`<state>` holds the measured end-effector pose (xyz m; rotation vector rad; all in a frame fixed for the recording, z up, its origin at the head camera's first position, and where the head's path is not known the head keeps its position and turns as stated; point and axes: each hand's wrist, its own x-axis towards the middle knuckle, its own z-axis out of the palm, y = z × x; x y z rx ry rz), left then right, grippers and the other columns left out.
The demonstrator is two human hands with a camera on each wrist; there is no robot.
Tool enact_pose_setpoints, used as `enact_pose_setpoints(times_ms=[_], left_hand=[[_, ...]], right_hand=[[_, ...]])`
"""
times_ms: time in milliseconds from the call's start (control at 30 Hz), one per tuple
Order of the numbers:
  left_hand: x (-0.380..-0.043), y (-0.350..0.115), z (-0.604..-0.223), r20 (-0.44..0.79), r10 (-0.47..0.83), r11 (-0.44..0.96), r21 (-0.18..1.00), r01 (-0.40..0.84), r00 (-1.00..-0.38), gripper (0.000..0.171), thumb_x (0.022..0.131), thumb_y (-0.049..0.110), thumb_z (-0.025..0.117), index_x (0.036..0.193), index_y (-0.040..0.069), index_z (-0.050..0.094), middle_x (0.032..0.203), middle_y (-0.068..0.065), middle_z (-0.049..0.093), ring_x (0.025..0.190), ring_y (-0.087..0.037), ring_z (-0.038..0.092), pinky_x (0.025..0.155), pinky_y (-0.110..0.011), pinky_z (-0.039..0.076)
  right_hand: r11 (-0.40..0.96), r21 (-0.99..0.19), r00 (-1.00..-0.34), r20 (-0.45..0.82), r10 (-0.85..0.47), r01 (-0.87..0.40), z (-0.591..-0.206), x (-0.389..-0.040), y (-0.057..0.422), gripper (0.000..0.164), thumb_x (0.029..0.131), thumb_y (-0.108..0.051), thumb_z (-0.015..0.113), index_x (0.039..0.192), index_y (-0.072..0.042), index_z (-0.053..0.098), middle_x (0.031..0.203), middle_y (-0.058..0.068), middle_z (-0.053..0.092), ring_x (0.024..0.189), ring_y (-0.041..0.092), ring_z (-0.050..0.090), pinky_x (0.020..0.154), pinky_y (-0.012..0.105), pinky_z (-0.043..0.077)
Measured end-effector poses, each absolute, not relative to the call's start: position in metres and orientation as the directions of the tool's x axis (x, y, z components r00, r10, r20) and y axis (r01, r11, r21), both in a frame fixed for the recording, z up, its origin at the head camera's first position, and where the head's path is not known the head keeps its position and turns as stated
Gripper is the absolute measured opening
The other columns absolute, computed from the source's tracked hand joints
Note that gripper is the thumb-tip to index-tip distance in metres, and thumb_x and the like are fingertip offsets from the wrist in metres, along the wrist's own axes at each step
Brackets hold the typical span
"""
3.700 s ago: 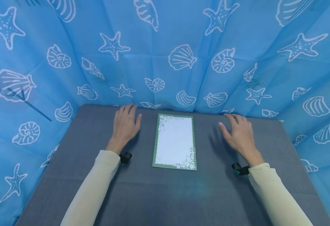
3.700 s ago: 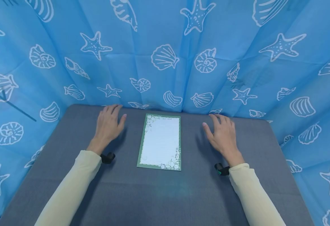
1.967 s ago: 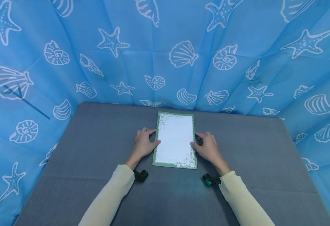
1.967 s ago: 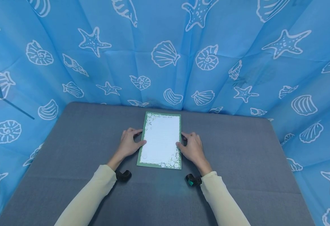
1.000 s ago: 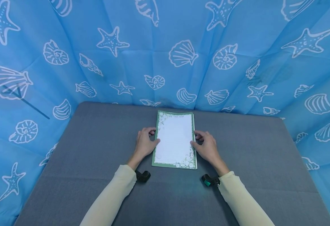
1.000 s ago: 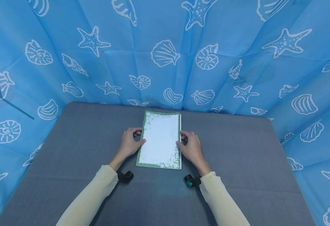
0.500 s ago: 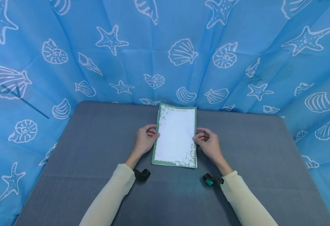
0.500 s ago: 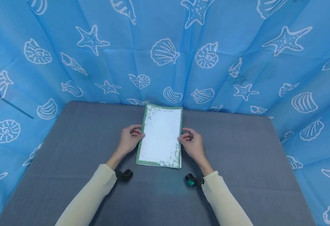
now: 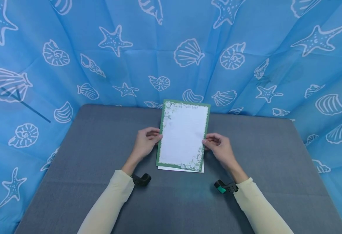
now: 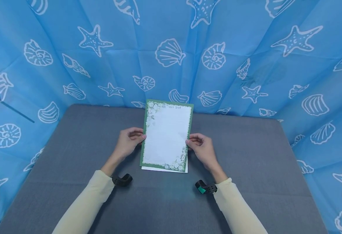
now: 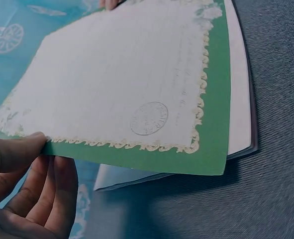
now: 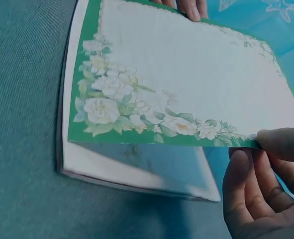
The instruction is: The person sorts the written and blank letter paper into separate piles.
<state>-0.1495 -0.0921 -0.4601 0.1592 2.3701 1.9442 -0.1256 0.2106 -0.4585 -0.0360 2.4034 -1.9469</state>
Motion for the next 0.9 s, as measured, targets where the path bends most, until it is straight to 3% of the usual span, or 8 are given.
enact_pose_setpoints(times_ms=[167, 300, 600, 800, 900], left_hand=[[-0.149, -0.100, -0.454, -0.003, 0.137, 0.184, 0.983, 0.023, -0.991, 0.029, 0.097, 0.004, 0.068, 0.123, -0.009, 0.065, 0.108, -0.025, 0.067, 0.096, -0.040, 0.068, 0.082, -0.050, 0.056], [-0.149, -0.113, -0.449, -0.018, 0.139, 0.189, 0.982, 0.009, -0.990, 0.029, 0.097, 0.007, 0.069, 0.123, -0.006, 0.066, 0.107, -0.022, 0.067, 0.096, -0.036, 0.069, 0.083, -0.050, 0.056], [-0.154, -0.158, -0.441, -0.099, 0.113, 0.270, 0.961, -0.066, -0.989, 0.032, 0.099, 0.011, 0.068, 0.127, -0.005, 0.064, 0.109, -0.020, 0.068, 0.089, -0.020, 0.069, 0.086, -0.052, 0.055], [-0.158, -0.191, -0.443, -0.162, 0.084, 0.336, 0.933, -0.125, -0.983, 0.036, 0.100, 0.014, 0.066, 0.131, -0.005, 0.061, 0.111, -0.021, 0.068, 0.087, -0.019, 0.067, 0.085, -0.050, 0.054], [-0.158, -0.204, -0.444, -0.185, 0.075, 0.368, 0.919, -0.145, -0.980, 0.039, 0.101, 0.015, 0.065, 0.133, -0.006, 0.060, 0.113, -0.022, 0.069, 0.085, -0.018, 0.067, 0.085, -0.048, 0.054]], right_hand=[[0.188, -0.982, -0.997, -0.032, -0.071, 0.019, -0.450, -0.124, 0.205, 0.028, 0.098, -0.005, 0.067, 0.118, 0.014, 0.061, 0.101, 0.022, 0.065, 0.081, 0.011, 0.067, 0.078, 0.038, 0.059], [0.155, -0.987, -0.995, -0.047, -0.083, 0.034, -0.443, -0.127, 0.193, 0.027, 0.097, -0.004, 0.067, 0.117, 0.013, 0.062, 0.098, 0.021, 0.066, 0.078, 0.012, 0.068, 0.075, 0.034, 0.059], [0.083, -0.994, -0.988, -0.078, -0.130, 0.067, -0.439, -0.138, 0.152, 0.023, 0.095, 0.000, 0.068, 0.115, 0.012, 0.064, 0.093, 0.018, 0.069, 0.071, 0.016, 0.069, 0.071, 0.037, 0.060], [0.080, -0.987, -0.979, -0.151, -0.139, 0.140, -0.443, -0.146, 0.118, 0.019, 0.094, 0.000, 0.069, 0.111, 0.009, 0.066, 0.088, 0.015, 0.071, 0.067, 0.016, 0.069, 0.078, 0.051, 0.058], [0.098, -0.981, -0.976, -0.178, -0.128, 0.166, -0.446, -0.150, 0.102, 0.017, 0.094, -0.001, 0.070, 0.109, 0.007, 0.068, 0.085, 0.014, 0.071, 0.065, 0.016, 0.069, 0.077, 0.051, 0.058]])
